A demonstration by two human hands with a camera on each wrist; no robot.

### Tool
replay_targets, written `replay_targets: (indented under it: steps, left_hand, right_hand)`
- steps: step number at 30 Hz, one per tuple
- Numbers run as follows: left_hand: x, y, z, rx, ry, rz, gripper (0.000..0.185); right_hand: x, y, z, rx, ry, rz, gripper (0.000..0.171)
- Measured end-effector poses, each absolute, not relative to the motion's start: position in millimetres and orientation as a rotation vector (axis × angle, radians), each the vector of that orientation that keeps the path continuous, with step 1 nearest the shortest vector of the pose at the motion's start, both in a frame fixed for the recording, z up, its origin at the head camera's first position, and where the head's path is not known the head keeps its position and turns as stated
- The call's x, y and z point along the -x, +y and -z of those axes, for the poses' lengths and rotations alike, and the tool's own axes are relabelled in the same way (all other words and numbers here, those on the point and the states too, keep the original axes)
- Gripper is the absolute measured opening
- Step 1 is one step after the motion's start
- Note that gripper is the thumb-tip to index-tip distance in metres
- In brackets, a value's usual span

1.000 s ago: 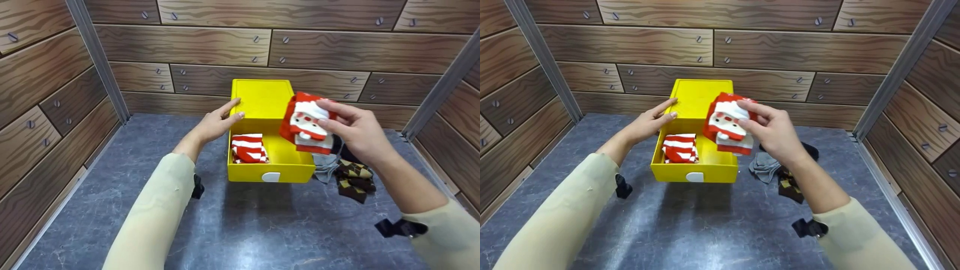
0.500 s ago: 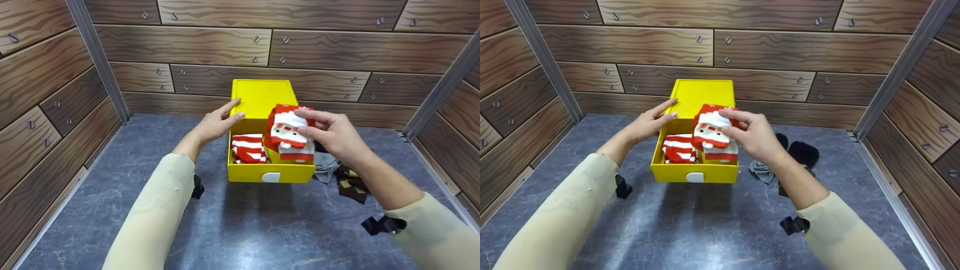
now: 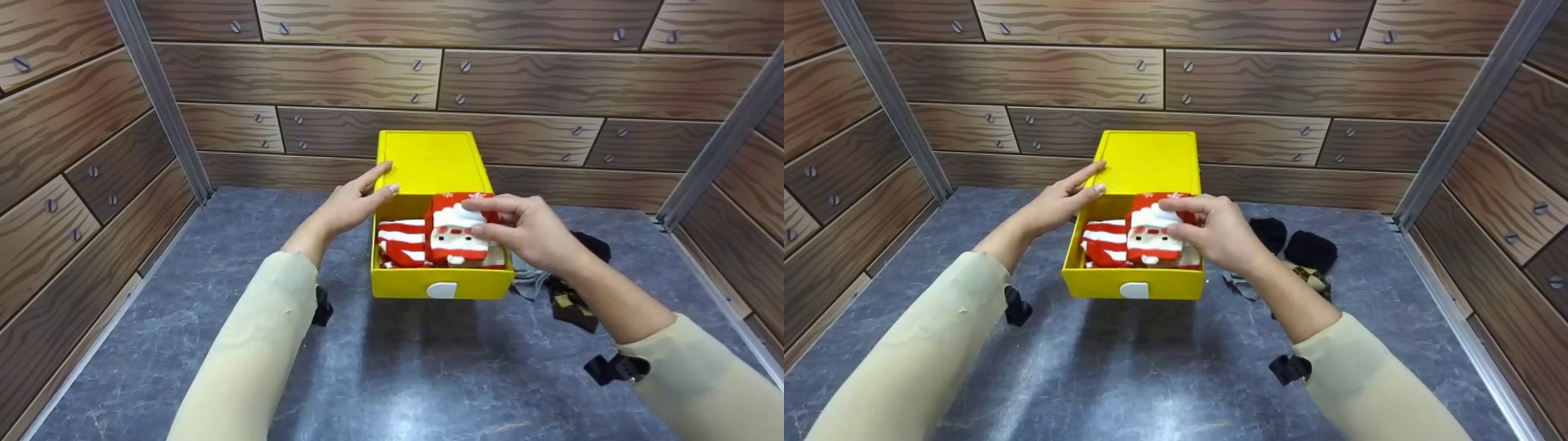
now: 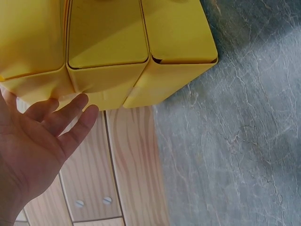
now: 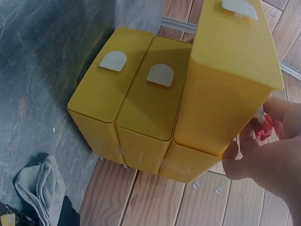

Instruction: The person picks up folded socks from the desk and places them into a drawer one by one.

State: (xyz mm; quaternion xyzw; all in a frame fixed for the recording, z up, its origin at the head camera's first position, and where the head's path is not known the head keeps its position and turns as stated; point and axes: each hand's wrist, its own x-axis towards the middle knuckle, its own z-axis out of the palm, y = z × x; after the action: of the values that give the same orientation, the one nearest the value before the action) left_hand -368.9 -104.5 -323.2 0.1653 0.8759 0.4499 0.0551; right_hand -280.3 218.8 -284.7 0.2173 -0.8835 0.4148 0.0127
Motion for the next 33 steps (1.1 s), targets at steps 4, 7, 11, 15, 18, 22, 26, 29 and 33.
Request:
replay_targets:
  steps: [4,7,11,15,18,22,26,29,33]
  left_hand:
    - [368.5,-104.8,323.7,-0.493,2.661,-1.367,0.078]
    - [368.7,-105.2,324.2,-0.498,2.671,-1.361,0.077]
    - [369.2,-105.4,324.0,-0.51,2.676,-1.354,0.078]
    - [368.7,-105.2,323.3,-0.503,2.674,-1.355,0.078]
    - [368.2,-104.8,322.8,-0.504,2.676,-1.355,0.078]
    - [368.7,-104.0,322.4,-0.5,2.677,-1.355,0.078]
    - [369.7,-103.4,321.9,-0.491,2.687,-1.347,0.077]
    - [370.2,-103.2,321.8,-0.498,2.693,-1.34,0.077]
    - [369.1,-104.7,324.0,-0.51,2.692,-1.348,0.078]
  right_hand:
    - [280.3,219.4,287.3,-0.714,-2.799,-1.18,0.039]
    - [280.3,220.1,289.3,-0.738,-2.817,-1.116,0.039]
    - [280.4,220.0,291.5,-0.775,-2.809,-1.059,0.038]
    - [281.7,219.7,293.2,-0.809,-2.804,-1.016,0.036]
    - [283.7,220.8,293.5,-0.818,-2.809,-0.971,0.033]
    - [285.6,222.9,292.0,-0.766,-2.86,-0.928,0.031]
    - [287.2,223.1,291.0,-0.718,-2.914,-0.887,0.032]
    - [289.1,222.2,290.9,-0.713,-2.927,-0.837,0.034]
    - [292.3,221.3,293.7,-0.738,-2.934,-0.747,0.035]
